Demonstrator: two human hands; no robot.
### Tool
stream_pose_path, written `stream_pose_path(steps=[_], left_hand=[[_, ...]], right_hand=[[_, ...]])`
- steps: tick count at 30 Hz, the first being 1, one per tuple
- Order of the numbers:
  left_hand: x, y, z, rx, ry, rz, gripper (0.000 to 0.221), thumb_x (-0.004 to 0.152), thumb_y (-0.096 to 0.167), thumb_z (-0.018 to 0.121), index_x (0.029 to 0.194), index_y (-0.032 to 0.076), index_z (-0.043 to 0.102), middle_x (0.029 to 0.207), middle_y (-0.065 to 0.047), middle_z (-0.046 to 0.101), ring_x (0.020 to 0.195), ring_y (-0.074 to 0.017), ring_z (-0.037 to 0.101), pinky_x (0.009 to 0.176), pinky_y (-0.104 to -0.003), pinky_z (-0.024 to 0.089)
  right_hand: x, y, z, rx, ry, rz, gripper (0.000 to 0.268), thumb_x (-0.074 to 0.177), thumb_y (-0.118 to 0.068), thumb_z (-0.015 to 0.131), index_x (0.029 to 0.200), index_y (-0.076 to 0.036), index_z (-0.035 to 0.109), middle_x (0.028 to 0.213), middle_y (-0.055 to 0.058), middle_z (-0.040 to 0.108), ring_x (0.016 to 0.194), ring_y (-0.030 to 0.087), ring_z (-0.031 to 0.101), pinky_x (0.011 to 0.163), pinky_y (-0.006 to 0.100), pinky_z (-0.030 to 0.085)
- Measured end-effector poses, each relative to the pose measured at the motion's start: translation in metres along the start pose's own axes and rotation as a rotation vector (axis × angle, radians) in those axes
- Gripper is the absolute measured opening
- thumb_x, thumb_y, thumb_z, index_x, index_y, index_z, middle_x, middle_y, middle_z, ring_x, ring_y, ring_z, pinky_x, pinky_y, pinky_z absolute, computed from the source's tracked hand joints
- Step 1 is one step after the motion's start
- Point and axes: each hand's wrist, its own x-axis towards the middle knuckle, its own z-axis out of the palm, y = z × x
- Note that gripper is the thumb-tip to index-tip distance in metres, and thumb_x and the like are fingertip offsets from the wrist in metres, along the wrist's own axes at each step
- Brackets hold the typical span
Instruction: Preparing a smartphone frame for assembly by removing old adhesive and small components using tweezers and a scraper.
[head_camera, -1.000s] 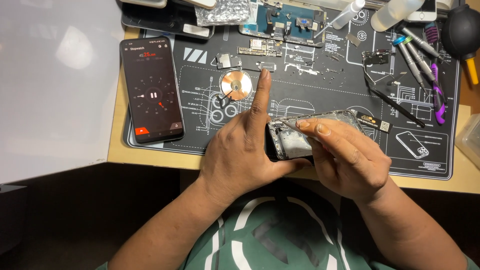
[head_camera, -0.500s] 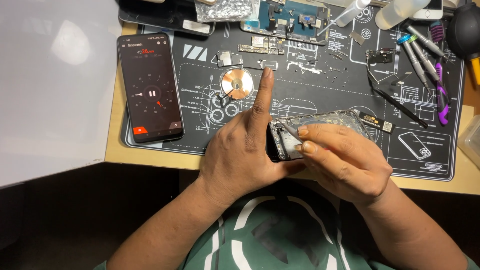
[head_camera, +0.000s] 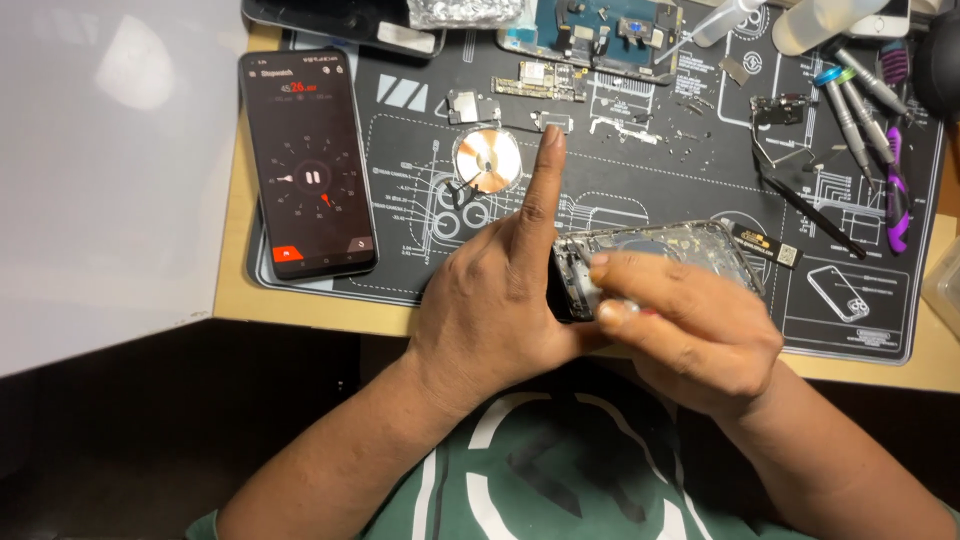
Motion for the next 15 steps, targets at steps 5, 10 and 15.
stream_pose_path(steps=[5,10,15], left_hand=[[-0.0002,-0.0035,-0.0016,-0.036,-0.017,0.020,0.101,0.086,0.024,0.066,0.166,0.013,0.006,0.083,-0.003,0.062,0.073,-0.0261,0.064,0.062,-0.044,0.056],[0.0004,-0.0042,-0.0022,0.006,-0.026,0.032,0.120,0.081,0.091,0.034,0.166,0.012,0.005,0.080,-0.008,0.065,0.067,-0.0251,0.067,0.059,-0.045,0.057],[0.0045,0.0000,-0.0052,-0.030,-0.053,-0.028,0.134,0.073,0.087,0.069,0.165,0.015,0.005,0.080,-0.006,0.068,0.068,-0.0261,0.069,0.060,-0.046,0.059]], right_hand=[[0.0014,-0.0066,0.0024,0.054,-0.126,-0.022,0.016,0.099,0.001,0.061,0.114,0.005,0.058,0.113,0.036,0.067,0.102,0.047,0.076,0.092,0.051,0.068],[-0.0016,-0.0032,-0.0002,-0.081,0.063,0.076,0.019,0.094,-0.005,0.072,0.110,0.003,0.065,0.106,0.026,0.060,0.096,0.038,0.068,0.089,0.047,0.063],[-0.0019,-0.0031,-0.0007,-0.069,0.026,0.072,0.019,0.105,0.006,0.051,0.124,0.010,0.053,0.110,0.034,0.067,0.097,0.044,0.075,0.087,0.049,0.067]])
